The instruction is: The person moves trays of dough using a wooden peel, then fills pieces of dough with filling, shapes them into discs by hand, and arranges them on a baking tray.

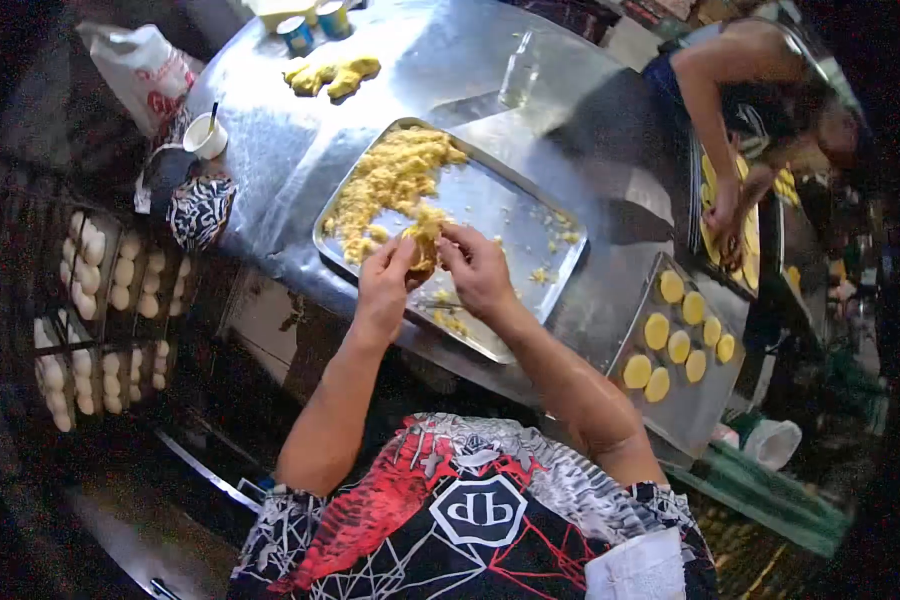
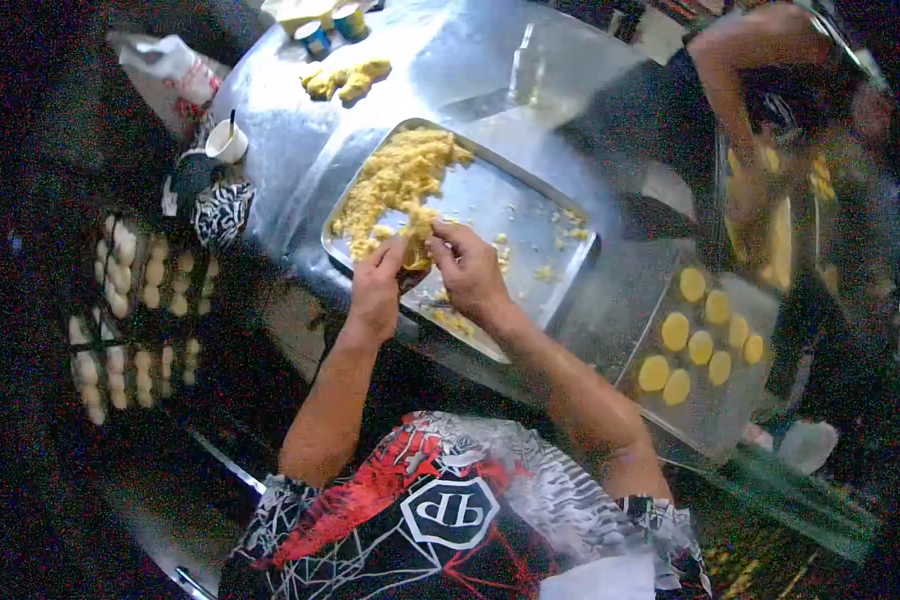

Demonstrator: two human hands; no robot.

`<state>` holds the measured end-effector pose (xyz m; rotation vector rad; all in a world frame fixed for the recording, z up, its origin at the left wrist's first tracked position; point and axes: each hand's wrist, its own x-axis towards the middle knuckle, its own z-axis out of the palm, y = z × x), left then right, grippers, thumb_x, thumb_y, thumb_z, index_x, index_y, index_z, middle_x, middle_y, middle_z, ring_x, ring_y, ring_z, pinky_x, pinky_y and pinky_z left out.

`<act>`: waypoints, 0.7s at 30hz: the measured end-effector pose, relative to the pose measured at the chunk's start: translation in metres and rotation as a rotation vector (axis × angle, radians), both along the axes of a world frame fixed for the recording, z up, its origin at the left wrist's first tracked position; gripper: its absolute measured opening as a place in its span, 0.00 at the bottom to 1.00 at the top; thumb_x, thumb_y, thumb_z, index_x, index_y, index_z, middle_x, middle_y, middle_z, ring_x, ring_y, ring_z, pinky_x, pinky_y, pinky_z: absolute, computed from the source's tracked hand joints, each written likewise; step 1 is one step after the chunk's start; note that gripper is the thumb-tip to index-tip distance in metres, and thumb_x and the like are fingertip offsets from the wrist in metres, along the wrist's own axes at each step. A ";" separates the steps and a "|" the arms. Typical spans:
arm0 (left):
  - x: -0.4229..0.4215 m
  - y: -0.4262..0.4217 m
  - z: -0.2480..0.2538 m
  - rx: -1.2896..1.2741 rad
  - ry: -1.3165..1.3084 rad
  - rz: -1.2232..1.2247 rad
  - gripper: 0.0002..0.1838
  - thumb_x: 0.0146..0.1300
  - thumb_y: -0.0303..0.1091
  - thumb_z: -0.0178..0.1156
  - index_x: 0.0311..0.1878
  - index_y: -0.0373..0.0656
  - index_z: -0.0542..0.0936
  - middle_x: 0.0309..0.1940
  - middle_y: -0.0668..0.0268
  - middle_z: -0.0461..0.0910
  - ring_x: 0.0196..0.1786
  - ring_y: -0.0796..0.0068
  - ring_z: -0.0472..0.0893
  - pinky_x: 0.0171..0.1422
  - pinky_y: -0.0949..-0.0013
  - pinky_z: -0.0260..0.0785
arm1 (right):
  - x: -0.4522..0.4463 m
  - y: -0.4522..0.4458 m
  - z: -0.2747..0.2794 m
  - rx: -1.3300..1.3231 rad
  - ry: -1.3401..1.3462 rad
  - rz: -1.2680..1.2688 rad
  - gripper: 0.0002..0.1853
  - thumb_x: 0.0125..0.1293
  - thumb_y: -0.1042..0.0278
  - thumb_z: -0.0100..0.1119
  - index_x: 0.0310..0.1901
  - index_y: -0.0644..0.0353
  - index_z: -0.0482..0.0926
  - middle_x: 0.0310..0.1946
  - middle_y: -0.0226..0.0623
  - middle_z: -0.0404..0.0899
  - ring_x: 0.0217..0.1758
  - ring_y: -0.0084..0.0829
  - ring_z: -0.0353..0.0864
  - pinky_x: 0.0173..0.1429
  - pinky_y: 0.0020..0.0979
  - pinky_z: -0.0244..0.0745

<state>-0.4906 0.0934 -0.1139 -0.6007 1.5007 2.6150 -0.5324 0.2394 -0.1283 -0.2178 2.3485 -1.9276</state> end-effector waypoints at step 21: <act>-0.068 -0.006 -0.029 0.132 -0.034 -0.401 0.19 0.75 0.31 0.59 0.65 0.36 0.77 0.51 0.63 0.84 0.49 0.73 0.85 0.53 0.67 0.80 | -0.013 0.050 0.008 0.699 0.131 -0.198 0.25 0.64 0.71 0.69 0.64 0.55 0.80 0.65 0.54 0.77 0.70 0.51 0.74 0.73 0.44 0.68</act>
